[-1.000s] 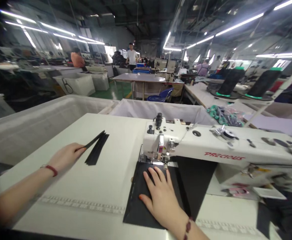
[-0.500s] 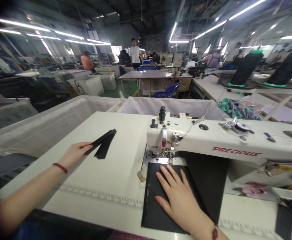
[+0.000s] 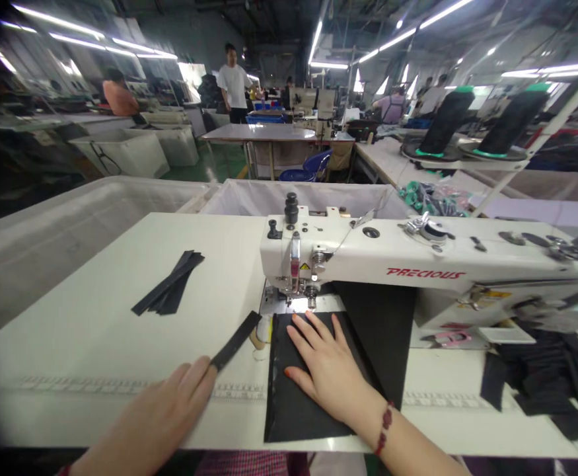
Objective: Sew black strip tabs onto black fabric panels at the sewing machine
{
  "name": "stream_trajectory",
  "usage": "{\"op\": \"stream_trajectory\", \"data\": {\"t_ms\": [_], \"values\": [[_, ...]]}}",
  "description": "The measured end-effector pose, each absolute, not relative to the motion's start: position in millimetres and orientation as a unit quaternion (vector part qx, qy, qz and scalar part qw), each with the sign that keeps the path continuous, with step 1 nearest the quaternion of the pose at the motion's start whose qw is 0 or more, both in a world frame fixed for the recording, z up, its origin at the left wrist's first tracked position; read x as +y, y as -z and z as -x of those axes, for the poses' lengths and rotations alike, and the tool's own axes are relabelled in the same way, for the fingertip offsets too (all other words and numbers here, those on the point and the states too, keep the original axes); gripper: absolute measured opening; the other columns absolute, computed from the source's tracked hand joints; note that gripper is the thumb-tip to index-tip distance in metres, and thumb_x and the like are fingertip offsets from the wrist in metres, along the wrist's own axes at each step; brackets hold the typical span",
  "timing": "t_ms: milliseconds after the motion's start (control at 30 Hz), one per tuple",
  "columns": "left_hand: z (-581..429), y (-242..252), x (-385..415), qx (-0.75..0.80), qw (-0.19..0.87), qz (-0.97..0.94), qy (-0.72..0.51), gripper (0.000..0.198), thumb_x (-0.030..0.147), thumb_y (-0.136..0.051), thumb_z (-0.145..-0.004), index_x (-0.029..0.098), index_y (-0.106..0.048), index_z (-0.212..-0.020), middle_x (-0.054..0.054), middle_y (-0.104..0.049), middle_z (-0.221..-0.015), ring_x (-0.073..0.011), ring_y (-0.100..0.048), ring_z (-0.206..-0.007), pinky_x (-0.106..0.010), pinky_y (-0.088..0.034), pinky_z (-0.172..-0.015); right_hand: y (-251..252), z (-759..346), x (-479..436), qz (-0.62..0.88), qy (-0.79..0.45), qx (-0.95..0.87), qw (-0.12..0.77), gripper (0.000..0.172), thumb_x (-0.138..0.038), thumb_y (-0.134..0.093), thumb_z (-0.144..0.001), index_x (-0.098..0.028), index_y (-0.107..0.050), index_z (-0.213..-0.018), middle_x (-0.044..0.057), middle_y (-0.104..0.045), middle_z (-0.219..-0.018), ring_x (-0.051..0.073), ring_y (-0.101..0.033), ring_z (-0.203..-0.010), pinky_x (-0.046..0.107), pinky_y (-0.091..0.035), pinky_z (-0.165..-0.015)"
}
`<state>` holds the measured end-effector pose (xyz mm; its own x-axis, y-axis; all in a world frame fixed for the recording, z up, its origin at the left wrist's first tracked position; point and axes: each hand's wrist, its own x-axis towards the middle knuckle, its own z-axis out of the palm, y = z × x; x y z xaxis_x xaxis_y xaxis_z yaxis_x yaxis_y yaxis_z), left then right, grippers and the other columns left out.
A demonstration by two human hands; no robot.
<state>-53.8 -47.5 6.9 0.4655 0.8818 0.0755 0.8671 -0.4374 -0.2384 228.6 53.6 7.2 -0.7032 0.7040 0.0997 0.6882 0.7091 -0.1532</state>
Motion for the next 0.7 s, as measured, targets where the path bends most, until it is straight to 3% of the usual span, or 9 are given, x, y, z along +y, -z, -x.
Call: {"op": "stream_trajectory", "data": {"t_ms": [67, 167, 267, 333, 467, 600, 700], "values": [[43, -3, -53, -0.45, 0.135, 0.882, -0.032, 0.046, -0.001, -0.045, -0.069, 0.016, -0.063, -0.107, -0.013, -0.063, -0.111, -0.024, -0.062, -0.081, -0.031, -0.057, -0.057, -9, -232, 51, 0.376, -0.062, -0.922, 0.063, 0.055, -0.041, -0.049, -0.093, -0.025, -0.035, -0.144, 0.006, -0.032, -0.15, 0.03, -0.022, -0.14, 0.065, -0.016, -0.109], [40, -5, -45, -0.388, 0.106, 0.914, 0.051, 0.041, 0.004, -0.047, -0.072, 0.02, -0.063, -0.106, -0.008, -0.064, -0.113, -0.022, -0.061, -0.088, -0.031, -0.058, -0.071, -11, -233, 50, 0.379, -0.067, -0.92, 0.068, 0.055, -0.041, -0.051, -0.092, -0.025, -0.037, -0.143, 0.006, -0.033, -0.15, 0.029, -0.022, -0.14, 0.063, -0.015, -0.11], [44, -8, -25, -0.397, 0.045, 0.909, 0.12, 0.034, 0.007, -0.048, -0.075, 0.025, -0.063, -0.101, -0.003, -0.059, -0.125, -0.0257, -0.053, -0.11, -0.045, -0.05, -0.095, -11, -231, 50, 0.385, -0.069, -0.917, 0.073, 0.055, -0.04, -0.052, -0.091, -0.026, -0.038, -0.142, 0.005, -0.035, -0.149, 0.028, -0.022, -0.14, 0.062, -0.014, -0.111], [47, -9, -12, -0.427, -0.001, 0.895, 0.129, 0.04, 0.008, -0.046, -0.076, 0.026, -0.06, -0.109, -0.003, -0.055, -0.129, -0.0266, -0.046, -0.119, -0.051, -0.041, -0.104, -11, -230, 50, 0.39, -0.073, -0.915, 0.071, 0.055, -0.04, -0.051, -0.091, -0.026, -0.038, -0.142, 0.005, -0.034, -0.15, 0.028, -0.021, -0.14, 0.063, -0.013, -0.111], [52, -5, 4, -0.446, -0.045, 0.887, 0.112, 0.052, 0.008, -0.042, -0.081, 0.024, -0.048, -0.13, -0.007, -0.052, -0.13, -0.0235, -0.045, -0.12, -0.045, -0.043, -0.104, -11, -229, 50, 0.395, -0.081, -0.913, 0.058, 0.055, -0.041, -0.05, -0.092, -0.026, -0.036, -0.143, 0.003, -0.032, -0.151, 0.028, -0.02, -0.14, 0.063, -0.011, -0.111], [57, -1, 14, -0.456, -0.016, 0.882, 0.121, 0.056, 0.006, -0.042, -0.078, 0.032, -0.053, -0.126, -0.006, -0.039, -0.142, -0.0327, -0.025, -0.137, -0.065, -0.026, -0.108, -12, -229, 50, 0.399, -0.085, -0.911, 0.056, 0.056, -0.041, -0.051, -0.091, -0.026, -0.037, -0.143, 0.003, -0.032, -0.15, 0.028, -0.022, -0.14, 0.062, -0.012, -0.112], [59, 3, 20, -0.449, -0.022, 0.885, 0.121, 0.06, 0.007, -0.041, -0.077, 0.029, -0.046, -0.133, -0.007, -0.031, -0.148, -0.0304, -0.023, -0.139, -0.058, -0.031, -0.109, -13, -229, 50, 0.399, -0.087, -0.911, 0.058, 0.056, -0.04, -0.053, -0.09, -0.026, -0.038, -0.142, 0.004, -0.032, -0.15, 0.028, -0.024, -0.139, 0.062, -0.012, -0.112]]}}
